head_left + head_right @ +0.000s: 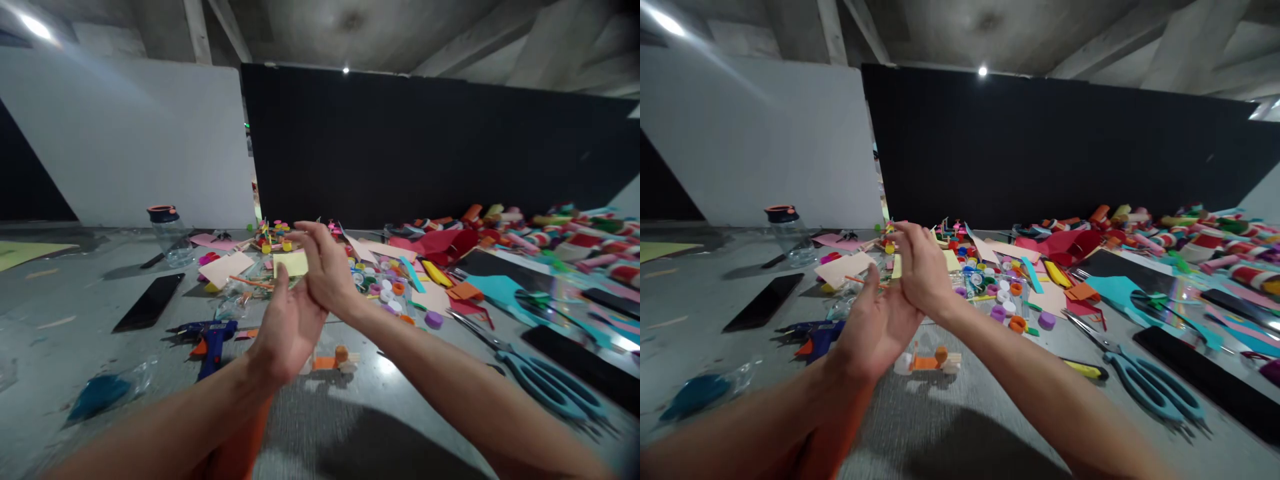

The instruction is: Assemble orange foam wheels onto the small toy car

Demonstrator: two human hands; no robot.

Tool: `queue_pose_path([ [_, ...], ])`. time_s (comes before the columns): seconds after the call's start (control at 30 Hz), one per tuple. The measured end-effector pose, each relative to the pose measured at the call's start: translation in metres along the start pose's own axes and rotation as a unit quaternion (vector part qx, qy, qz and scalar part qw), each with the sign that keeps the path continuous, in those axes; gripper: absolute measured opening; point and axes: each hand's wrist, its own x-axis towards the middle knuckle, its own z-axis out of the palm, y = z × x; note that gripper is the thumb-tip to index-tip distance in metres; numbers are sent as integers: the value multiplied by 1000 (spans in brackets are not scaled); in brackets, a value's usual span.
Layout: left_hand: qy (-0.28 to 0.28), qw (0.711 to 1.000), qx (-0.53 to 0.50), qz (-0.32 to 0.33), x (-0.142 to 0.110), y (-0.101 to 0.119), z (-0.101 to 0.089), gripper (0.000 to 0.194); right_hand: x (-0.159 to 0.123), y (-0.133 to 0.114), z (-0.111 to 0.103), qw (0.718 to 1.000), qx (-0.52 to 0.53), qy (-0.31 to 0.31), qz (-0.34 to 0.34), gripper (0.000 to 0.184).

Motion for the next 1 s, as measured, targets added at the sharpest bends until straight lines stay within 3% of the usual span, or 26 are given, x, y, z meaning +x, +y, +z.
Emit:
queue_pose_path([
  [0.1, 1, 998, 64, -15, -2, -2, -12, 22, 5, 17, -6, 998, -42, 13, 32, 24],
  [0.23, 46, 990, 132, -26, 2, 3, -29, 23, -1, 36, -20, 993, -83, -42, 69, 35],
  [0.37, 86, 980, 168, -55, 10, 13, -44, 22, -18, 59, -42, 967, -136, -180, 122, 40],
  [0.5, 80, 978, 183, -62, 13, 15, -55, 30, -46, 80, -58, 915, -153, -348, 137, 24],
  [0.63, 75, 977, 192, -62, 13, 13, -60, 32, -59, 80, -65, 885, -148, -420, 135, 16],
  [0.73, 79, 974, 204, -59, 12, 13, -59, 26, -51, 71, -72, 891, -167, -398, 140, 20],
  [0.83, 72, 973, 208, -64, 9, 11, -56, 20, -34, 57, -75, 918, -191, -320, 135, 30],
  [1.0, 48, 991, 117, -50, 2, 2, -33, 30, -14, 21, -43, 961, -183, -192, 75, 45],
])
